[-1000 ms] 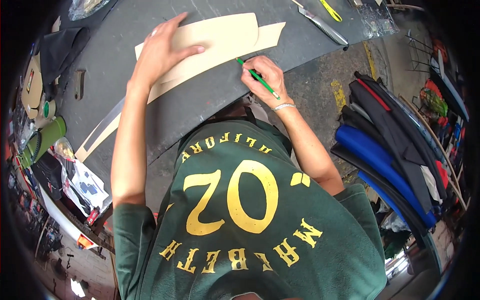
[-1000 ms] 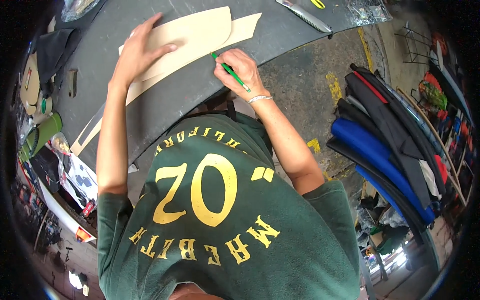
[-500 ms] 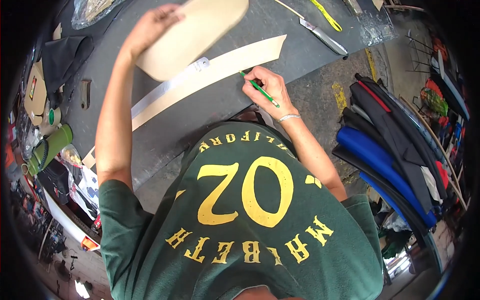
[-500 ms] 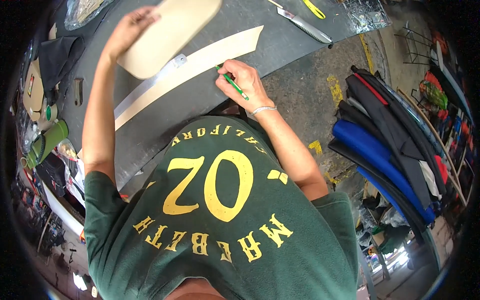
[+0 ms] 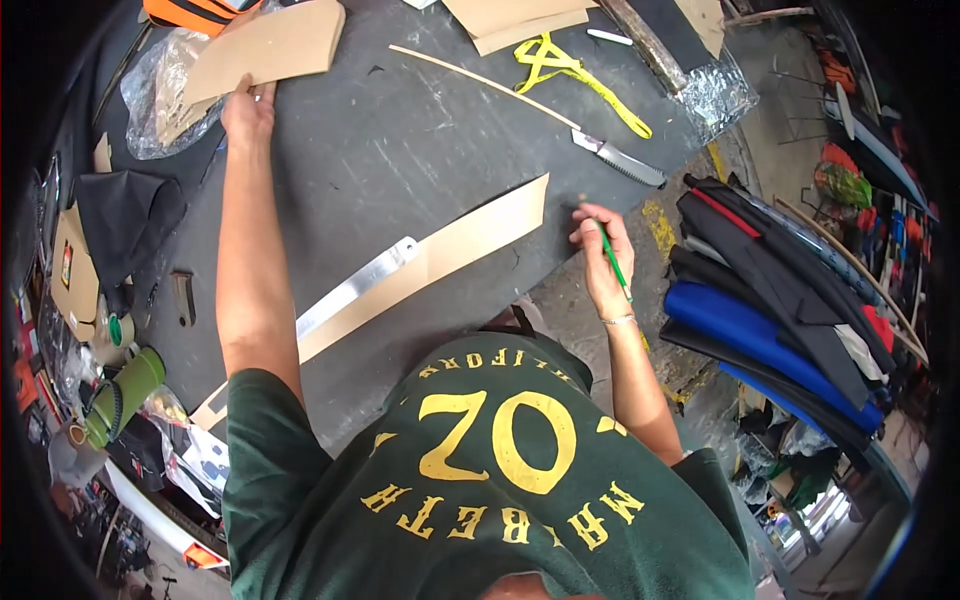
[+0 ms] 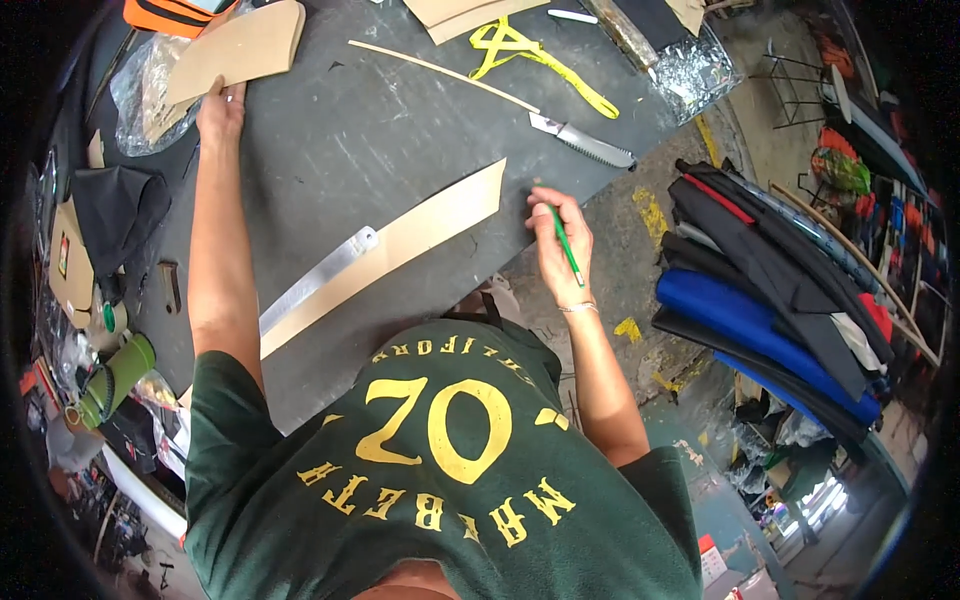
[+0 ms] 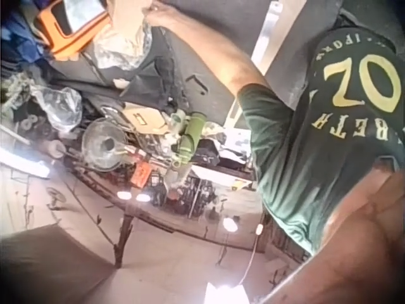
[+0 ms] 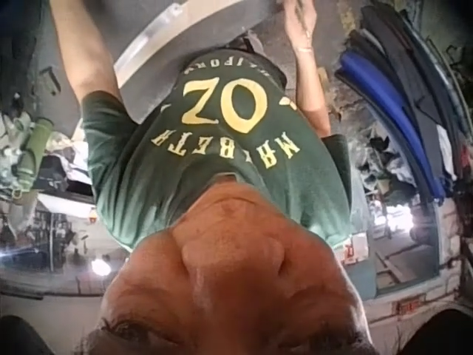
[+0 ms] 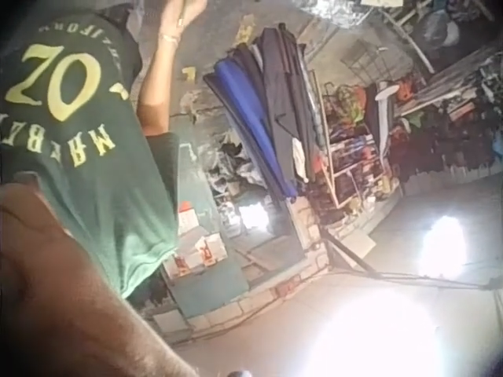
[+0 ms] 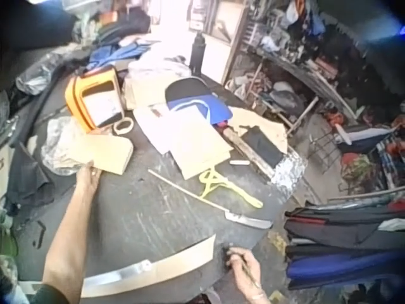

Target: Measuring and marking a strip of material with a pencil, then cutting it along a ruler using a utility knife on a workbench.

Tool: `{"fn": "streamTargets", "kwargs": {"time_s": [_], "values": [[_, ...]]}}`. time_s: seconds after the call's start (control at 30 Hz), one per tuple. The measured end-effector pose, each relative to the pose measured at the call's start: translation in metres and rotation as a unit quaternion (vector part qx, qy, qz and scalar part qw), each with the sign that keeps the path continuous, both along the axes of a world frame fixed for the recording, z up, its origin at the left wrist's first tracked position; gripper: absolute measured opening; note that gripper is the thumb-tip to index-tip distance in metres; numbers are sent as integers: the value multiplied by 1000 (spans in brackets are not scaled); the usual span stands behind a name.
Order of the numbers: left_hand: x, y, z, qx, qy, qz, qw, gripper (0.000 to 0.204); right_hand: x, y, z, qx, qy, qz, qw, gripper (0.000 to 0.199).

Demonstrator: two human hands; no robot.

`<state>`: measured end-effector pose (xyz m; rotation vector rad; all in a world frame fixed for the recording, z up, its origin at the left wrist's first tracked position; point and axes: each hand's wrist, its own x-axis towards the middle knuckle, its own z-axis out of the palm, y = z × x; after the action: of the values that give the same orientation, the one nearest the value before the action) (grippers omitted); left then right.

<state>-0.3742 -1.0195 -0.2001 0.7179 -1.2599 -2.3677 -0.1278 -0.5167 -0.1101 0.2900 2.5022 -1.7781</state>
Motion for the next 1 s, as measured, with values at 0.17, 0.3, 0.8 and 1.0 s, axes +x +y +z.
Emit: {"fn": "streamTargets", "kwargs": {"time_s": [0.17,0.3,0.8,1.0], "values": [[30,-38,45,-109,-44,3,993,54,-53,-1,7,106,64,82,989,29],[134,-1,74,-309,-120,-104,938,71,-127,11,-13,150,186,96,966,23],[433,151,80,-231,-229,38,945,33,-288,-24,-18,337,141,106,925,49],[422,177,78,-300,-212,-69,927,26,-261,-41,-7,281,248,126,919,24]]}}
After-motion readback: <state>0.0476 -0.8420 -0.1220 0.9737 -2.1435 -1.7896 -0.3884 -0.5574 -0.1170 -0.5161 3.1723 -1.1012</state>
